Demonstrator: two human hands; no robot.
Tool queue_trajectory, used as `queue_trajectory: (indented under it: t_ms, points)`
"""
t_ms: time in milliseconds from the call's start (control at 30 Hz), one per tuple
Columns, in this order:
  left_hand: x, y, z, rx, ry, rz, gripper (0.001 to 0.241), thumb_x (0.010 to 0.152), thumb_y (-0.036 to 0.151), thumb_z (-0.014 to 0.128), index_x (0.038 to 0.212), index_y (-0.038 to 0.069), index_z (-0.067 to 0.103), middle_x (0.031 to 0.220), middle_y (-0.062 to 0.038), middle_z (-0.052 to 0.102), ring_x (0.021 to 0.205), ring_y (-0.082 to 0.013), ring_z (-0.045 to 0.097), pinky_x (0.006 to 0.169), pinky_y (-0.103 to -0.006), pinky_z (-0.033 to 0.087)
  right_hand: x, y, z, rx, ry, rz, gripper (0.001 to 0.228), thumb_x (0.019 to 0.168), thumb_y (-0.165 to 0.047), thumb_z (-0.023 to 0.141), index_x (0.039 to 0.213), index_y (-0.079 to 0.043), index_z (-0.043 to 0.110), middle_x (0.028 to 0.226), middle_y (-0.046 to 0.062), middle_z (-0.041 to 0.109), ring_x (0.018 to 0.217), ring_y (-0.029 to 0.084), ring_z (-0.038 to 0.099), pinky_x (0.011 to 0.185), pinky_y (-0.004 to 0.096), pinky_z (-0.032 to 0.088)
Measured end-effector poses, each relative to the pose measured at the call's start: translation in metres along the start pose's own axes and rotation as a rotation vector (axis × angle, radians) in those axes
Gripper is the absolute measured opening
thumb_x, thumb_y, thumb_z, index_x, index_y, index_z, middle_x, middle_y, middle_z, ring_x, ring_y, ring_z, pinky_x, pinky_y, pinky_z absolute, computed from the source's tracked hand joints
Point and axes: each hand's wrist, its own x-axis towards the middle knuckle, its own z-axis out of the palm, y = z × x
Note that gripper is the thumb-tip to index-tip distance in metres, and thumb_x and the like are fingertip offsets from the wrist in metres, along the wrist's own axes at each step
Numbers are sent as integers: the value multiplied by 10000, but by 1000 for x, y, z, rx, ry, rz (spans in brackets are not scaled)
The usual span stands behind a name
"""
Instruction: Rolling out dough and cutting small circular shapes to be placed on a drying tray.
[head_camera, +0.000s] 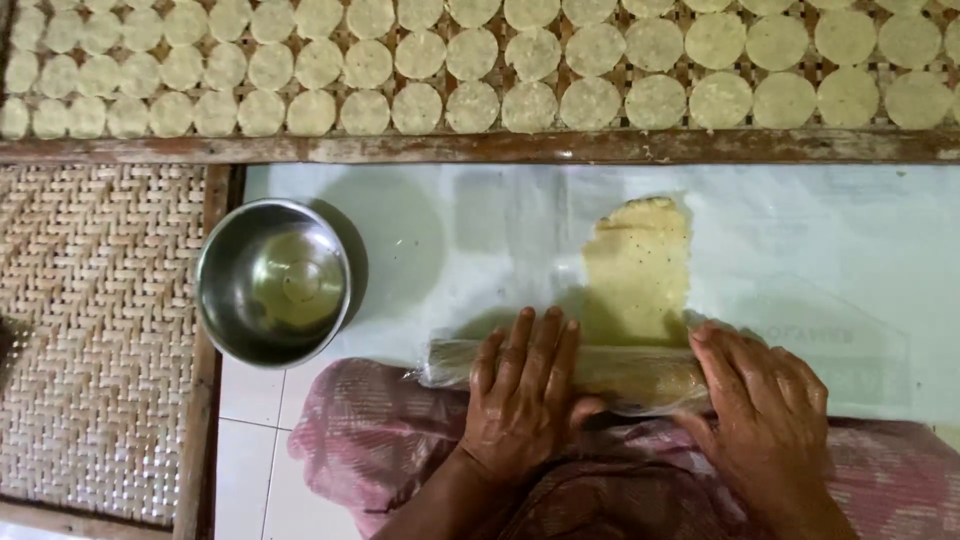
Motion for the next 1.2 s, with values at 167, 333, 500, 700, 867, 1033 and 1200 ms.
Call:
queue_trajectory:
  t_ms: [167, 333, 500, 700, 867, 1033, 1200]
  points:
    - [27, -4, -8, -1, -16, -64, 715, 1065, 550, 413, 1534, 10, 428, 1563, -259, 490, 1418, -458, 523, 1124, -604, 389, 17, 10, 6, -55, 88, -36, 807, 944, -607, 430, 1476, -14, 556, 1578, 221, 542, 1407, 382, 572, 1123, 540, 449]
    - [40, -20, 11, 21, -128, -98, 726, 1054, 533, 421, 1600, 64, 319, 1635, -210, 350, 1500, -429, 336, 1190, -622, 279, 36, 22, 16, -33, 43, 25, 704, 1000, -540, 372, 1486, -66, 560, 1621, 162, 533, 1476, 378, 524, 1201, 584, 399]
    - [77, -36, 4, 170, -144, -71, 841, 995, 477, 585, 1658, 71, 264, 1736, -153, 194, 1615, -313, 91, 1263, -539, -61, 77, 35, 11, 69, 67, -28, 558, 1038, -312, 506, 1549, -90, 525, 1702, 165, 366, 1601, 326, 220, 1265, 622, 170]
    - [119, -59, 13, 144, -255, -142, 762, 1107, 551, 455, 1694, 267, 62, 1707, -201, -171, 1579, -437, -144, 1172, -843, -58, 116, 64, 24, 105, -149, 94, 727, 1028, -580, 255, 1690, -295, 167, 1733, 68, -137, 1586, 371, -174, 1232, 698, -153]
    - [159, -66, -4, 170, -376, -239, 708, 1179, 587, 378, 1699, 274, 14, 1693, -216, -162, 1560, -466, -158, 1090, -806, -187, 152, 70, 18, 139, -172, 149, 926, 979, -715, 84, 1761, -241, 228, 1717, 91, -188, 1551, 416, -222, 1187, 736, -185]
    - [176, -72, 2, 231, -293, -249, 799, 1189, 614, 588, 1709, 306, 65, 1715, -180, -110, 1579, -444, -111, 1130, -818, -125, 172, 68, 12, 153, -162, 180, 969, 934, -794, 57, 1765, -310, 178, 1719, 76, -194, 1542, 376, -248, 1177, 694, -218]
    - [142, -60, 3, 237, -249, -185, 763, 1123, 559, 425, 1694, 244, 28, 1729, -211, -91, 1568, -459, -119, 1111, -823, -122, 142, 61, 17, 169, -87, 107, 838, 984, -715, 51, 1678, -269, 196, 1715, 163, -125, 1549, 503, -144, 1181, 774, -133]
